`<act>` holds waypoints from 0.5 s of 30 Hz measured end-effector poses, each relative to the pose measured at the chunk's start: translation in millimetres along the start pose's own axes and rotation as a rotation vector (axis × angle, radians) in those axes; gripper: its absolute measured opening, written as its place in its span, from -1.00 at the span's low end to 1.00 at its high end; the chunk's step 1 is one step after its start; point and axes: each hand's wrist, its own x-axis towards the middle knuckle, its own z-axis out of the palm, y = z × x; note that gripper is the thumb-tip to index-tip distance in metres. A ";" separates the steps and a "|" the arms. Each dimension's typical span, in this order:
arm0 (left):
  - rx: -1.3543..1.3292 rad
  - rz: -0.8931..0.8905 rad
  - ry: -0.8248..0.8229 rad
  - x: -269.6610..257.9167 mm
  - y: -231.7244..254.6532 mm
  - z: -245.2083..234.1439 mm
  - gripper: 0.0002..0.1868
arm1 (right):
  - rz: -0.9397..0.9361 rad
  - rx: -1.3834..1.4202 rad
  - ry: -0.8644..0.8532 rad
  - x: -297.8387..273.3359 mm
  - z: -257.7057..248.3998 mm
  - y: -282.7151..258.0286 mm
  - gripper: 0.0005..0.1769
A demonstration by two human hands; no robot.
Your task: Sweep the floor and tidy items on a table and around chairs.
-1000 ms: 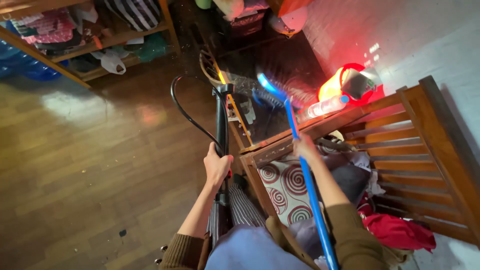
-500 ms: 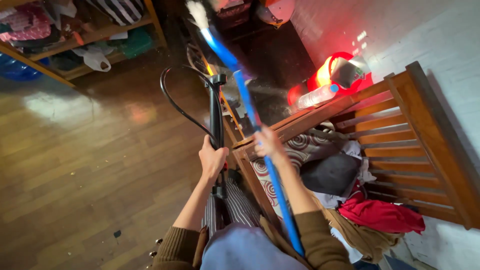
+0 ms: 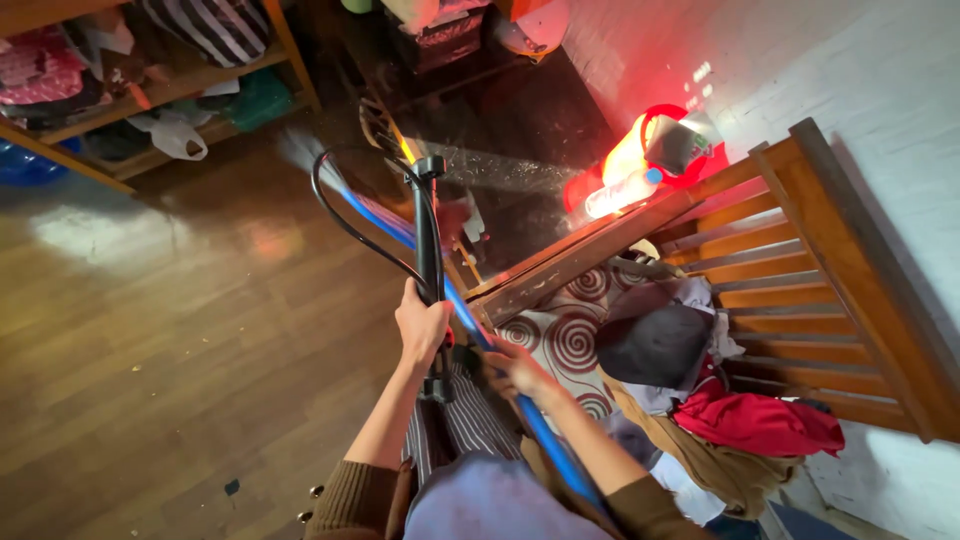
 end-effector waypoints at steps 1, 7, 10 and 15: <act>-0.003 0.000 0.001 1.4 -0.5 -0.1 -0.68 | 0.001 -0.003 0.000 15.6 -10.0 0.0 -0.60; 0.032 -0.024 -0.003 -4.6 7.2 -11.1 -0.66 | -0.263 -0.093 0.225 33.7 -43.2 -77.0 -0.92; 0.063 0.102 0.035 2.7 -14.8 -8.5 -0.62 | -0.356 -0.298 0.488 25.5 -68.1 -112.0 -0.75; 0.076 0.080 0.017 -1.4 -20.8 -3.8 -0.61 | -0.245 -0.384 0.586 59.4 -145.8 -56.7 -0.88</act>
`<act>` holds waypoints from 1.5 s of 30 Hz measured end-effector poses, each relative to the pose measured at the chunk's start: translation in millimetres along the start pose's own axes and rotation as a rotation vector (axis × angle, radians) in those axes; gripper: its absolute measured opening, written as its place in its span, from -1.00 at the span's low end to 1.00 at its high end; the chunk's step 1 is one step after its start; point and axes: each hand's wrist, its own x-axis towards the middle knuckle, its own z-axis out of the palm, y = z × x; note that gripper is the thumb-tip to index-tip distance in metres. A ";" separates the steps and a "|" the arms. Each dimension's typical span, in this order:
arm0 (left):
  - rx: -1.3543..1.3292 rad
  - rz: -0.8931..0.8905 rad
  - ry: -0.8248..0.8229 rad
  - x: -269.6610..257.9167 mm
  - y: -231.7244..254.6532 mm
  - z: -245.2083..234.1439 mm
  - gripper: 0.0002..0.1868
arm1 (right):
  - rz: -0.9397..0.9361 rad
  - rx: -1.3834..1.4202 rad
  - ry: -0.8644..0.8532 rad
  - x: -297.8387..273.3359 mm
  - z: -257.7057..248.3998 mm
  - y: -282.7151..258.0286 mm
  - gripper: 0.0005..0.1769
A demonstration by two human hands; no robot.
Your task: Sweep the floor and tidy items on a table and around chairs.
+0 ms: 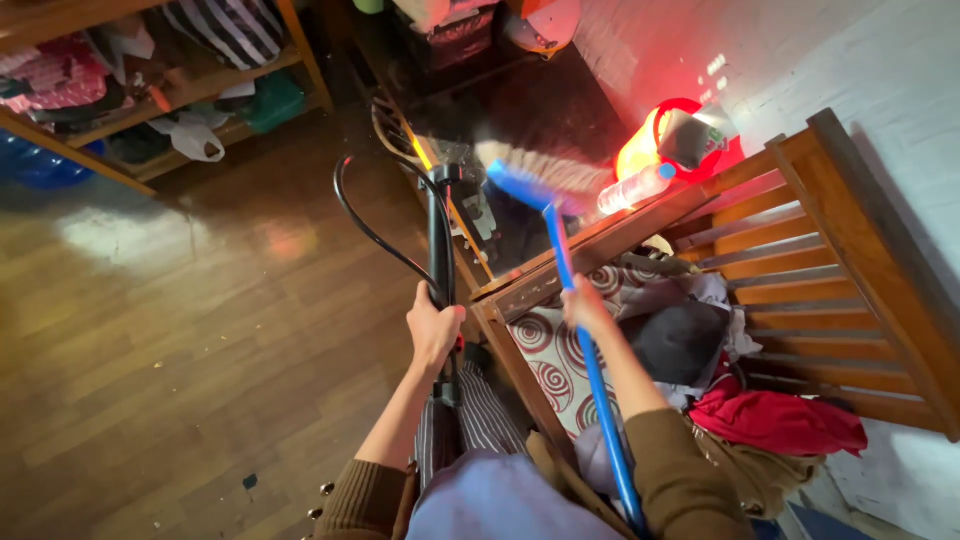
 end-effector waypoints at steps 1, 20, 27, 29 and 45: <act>0.001 0.002 -0.002 0.0 2.2 0.9 -0.61 | 0.000 0.002 0.002 -6.5 14.8 13.5 -0.88; -0.142 -0.110 -0.095 -20.8 18.6 23.7 -0.68 | -0.013 0.172 -0.050 -8.9 28.0 6.5 -0.79; -0.065 -0.017 -0.057 -5.4 -11.3 41.0 -0.69 | 0.254 0.298 -0.323 -116.3 54.1 4.2 -0.66; -0.082 -0.083 -0.078 -12.1 4.8 39.6 -0.67 | 0.228 0.407 -0.371 -108.9 64.5 -11.3 -0.66; -0.205 -0.158 -0.014 -10.8 12.6 21.7 -0.65 | -0.238 -0.281 -0.134 2.8 72.7 120.9 -0.97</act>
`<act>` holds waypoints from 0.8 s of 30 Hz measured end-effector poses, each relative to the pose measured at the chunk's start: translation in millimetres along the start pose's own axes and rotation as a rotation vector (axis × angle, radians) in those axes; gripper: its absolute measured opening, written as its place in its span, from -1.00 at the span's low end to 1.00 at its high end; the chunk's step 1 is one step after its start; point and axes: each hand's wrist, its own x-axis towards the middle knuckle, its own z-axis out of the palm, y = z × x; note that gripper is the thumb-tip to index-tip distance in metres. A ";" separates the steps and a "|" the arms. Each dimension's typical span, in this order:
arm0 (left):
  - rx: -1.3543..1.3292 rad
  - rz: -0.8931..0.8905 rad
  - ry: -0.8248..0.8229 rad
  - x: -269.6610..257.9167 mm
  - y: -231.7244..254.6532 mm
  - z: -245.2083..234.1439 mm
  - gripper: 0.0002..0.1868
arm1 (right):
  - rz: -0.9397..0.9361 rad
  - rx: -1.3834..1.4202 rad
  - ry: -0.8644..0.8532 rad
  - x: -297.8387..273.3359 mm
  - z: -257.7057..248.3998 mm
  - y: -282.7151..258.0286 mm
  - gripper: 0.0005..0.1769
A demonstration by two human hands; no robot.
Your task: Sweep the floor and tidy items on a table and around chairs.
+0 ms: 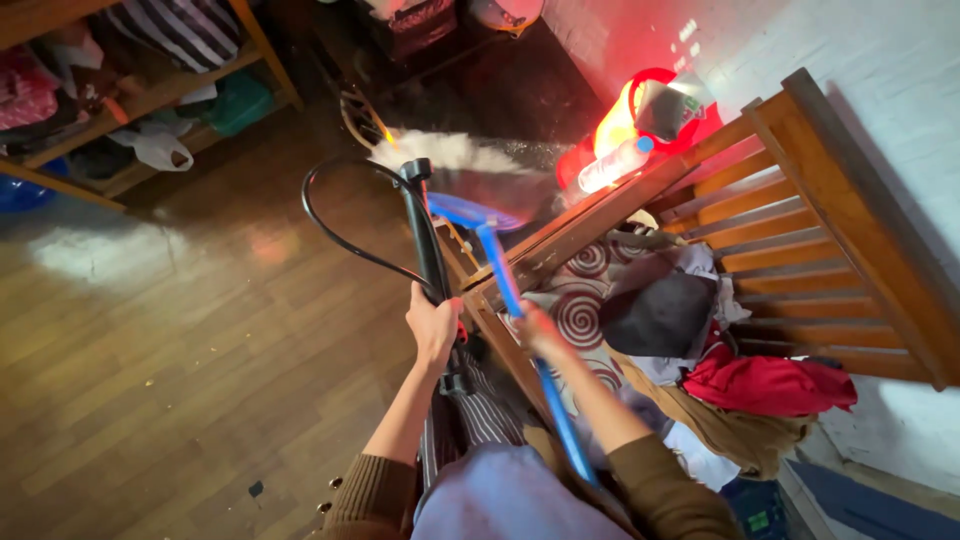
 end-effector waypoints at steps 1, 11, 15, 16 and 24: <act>-0.002 -0.001 0.003 2.0 1.8 0.3 -0.65 | 0.000 -0.002 -0.003 -10.7 11.6 -35.4 -0.97; -0.054 0.056 0.087 16.0 33.6 -15.4 -0.67 | 0.018 0.470 -0.087 49.0 -62.2 -158.3 -0.71; -0.108 0.016 0.117 18.7 43.8 -22.3 -0.68 | 0.182 0.615 -0.037 98.5 -167.0 -128.4 -0.87; -0.117 0.018 0.128 23.0 40.5 -22.8 -0.68 | 0.177 0.607 -0.049 102.4 -177.6 -134.1 -0.87; -0.083 0.022 0.214 41.3 40.8 -25.3 -0.64 | 0.139 0.314 -0.066 182.5 -124.6 -147.4 -0.73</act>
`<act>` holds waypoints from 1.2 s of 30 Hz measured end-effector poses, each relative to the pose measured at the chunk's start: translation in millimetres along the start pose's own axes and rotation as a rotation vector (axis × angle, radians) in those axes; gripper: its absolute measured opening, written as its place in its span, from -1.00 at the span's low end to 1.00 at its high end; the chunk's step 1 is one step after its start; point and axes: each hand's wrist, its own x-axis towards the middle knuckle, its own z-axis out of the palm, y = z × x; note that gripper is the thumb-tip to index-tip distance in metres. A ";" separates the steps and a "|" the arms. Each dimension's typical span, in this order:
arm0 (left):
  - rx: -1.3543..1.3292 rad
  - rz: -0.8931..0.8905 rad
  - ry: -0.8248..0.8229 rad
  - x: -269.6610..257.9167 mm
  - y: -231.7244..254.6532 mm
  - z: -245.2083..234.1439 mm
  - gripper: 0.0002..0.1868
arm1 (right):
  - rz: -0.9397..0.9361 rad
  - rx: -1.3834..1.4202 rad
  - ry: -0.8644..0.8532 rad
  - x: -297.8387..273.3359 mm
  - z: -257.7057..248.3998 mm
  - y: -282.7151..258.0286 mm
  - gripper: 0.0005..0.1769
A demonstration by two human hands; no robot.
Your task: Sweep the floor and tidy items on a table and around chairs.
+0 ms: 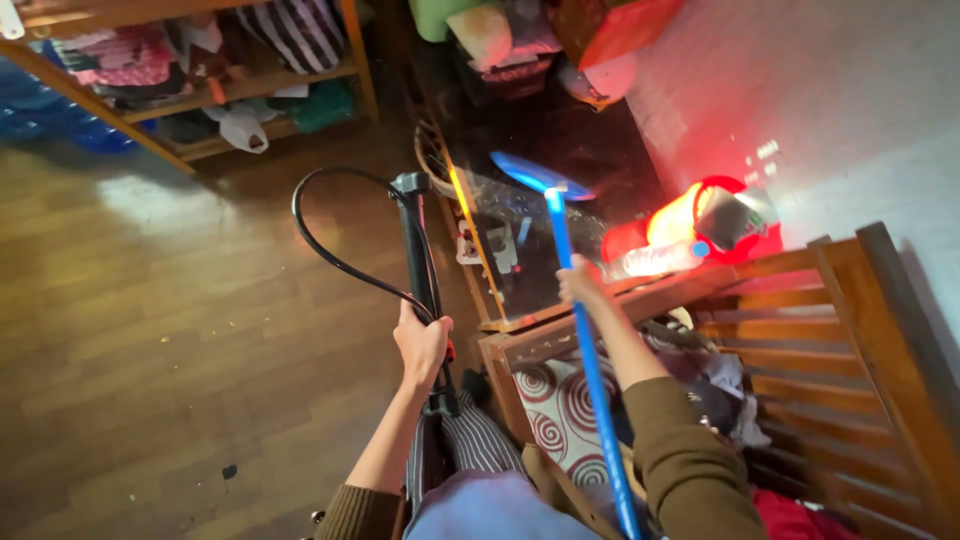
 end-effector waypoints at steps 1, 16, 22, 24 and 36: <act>-0.004 0.001 0.012 3.9 1.7 -0.5 -0.64 | -0.003 -0.005 -0.011 -15.0 34.4 -25.4 -0.73; -0.023 -0.031 0.185 40.5 11.3 -11.1 -0.61 | 0.019 -0.127 -0.327 32.6 178.5 -156.1 -0.87; 0.079 0.171 0.267 68.1 19.0 5.6 -0.62 | -0.019 -0.244 -0.386 30.9 200.2 -169.9 -0.75; -0.045 -0.036 0.185 61.8 55.2 9.2 -0.67 | -0.017 -0.223 -0.395 9.7 207.3 -184.2 -0.66; -0.056 0.105 0.289 113.9 61.6 65.7 -0.65 | 0.019 -0.121 -0.344 129.9 185.6 -140.0 -0.74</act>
